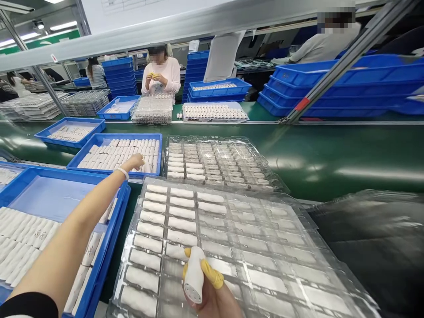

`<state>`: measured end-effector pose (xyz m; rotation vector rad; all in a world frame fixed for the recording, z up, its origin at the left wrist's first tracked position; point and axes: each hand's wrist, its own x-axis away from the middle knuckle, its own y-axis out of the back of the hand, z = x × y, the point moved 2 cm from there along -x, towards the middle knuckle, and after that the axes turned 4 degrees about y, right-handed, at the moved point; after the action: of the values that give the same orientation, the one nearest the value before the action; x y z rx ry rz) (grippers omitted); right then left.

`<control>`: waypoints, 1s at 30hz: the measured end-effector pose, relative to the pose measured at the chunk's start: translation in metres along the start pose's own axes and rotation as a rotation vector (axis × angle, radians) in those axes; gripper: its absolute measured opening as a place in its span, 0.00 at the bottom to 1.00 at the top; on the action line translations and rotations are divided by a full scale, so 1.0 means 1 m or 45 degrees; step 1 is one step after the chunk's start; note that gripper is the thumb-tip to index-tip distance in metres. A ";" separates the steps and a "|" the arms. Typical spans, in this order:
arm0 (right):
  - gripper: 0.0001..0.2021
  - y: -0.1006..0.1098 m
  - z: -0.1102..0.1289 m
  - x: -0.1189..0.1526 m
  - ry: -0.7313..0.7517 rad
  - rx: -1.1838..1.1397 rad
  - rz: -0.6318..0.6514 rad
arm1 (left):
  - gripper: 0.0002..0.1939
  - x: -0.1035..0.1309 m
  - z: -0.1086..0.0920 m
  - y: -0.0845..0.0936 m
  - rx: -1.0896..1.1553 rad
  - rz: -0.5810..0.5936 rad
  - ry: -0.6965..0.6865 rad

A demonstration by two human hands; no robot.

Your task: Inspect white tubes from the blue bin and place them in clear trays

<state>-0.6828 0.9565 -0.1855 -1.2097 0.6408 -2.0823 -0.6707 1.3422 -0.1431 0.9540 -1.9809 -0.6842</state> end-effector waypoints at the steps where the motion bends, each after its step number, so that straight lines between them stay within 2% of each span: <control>1: 0.20 -0.004 0.001 0.001 0.002 -0.049 0.017 | 0.18 0.015 0.000 0.002 0.052 0.000 -0.057; 4: 0.19 -0.015 0.003 0.005 -0.082 -0.271 0.033 | 0.17 0.078 0.006 -0.001 0.229 0.083 -0.275; 7: 0.09 -0.027 0.001 0.009 -0.305 -0.477 0.078 | 0.16 0.153 0.026 -0.011 0.378 0.285 -0.447; 8: 0.11 -0.031 -0.001 0.011 -0.360 -0.524 0.093 | 0.17 0.177 0.035 -0.014 0.485 0.371 -0.532; 11: 0.16 -0.040 -0.011 0.017 -0.464 -0.594 0.129 | 0.19 0.238 0.068 -0.023 0.561 0.426 -0.547; 13: 0.16 -0.046 -0.020 0.021 -0.515 -0.603 0.171 | 0.20 0.266 0.088 -0.031 0.599 0.397 -0.502; 17: 0.17 -0.055 -0.038 0.031 -0.591 -0.547 0.207 | 0.19 0.298 0.114 -0.047 0.679 0.327 -0.454; 20: 0.18 -0.058 -0.048 0.038 -0.618 -0.492 0.228 | 0.17 0.310 0.125 -0.056 0.739 0.311 -0.472; 23: 0.14 -0.057 -0.058 0.043 -0.565 -0.391 0.340 | 0.16 0.317 0.133 -0.066 0.870 0.277 -0.494; 25: 0.12 -0.054 -0.065 0.047 -0.418 -0.214 0.444 | 0.16 0.321 0.138 -0.072 0.988 0.242 -0.496; 26: 0.14 -0.053 -0.067 0.048 -0.314 -0.092 0.487 | 0.17 0.323 0.140 -0.075 1.046 0.234 -0.491; 30: 0.30 -0.048 -0.071 0.053 0.172 0.342 0.503 | 0.24 0.330 0.141 -0.086 1.217 0.325 -0.455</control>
<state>-0.7788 0.9567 -0.1553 -0.7295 0.5837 -1.8509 -0.8836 1.0408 -0.1363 1.1105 -2.7501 0.3253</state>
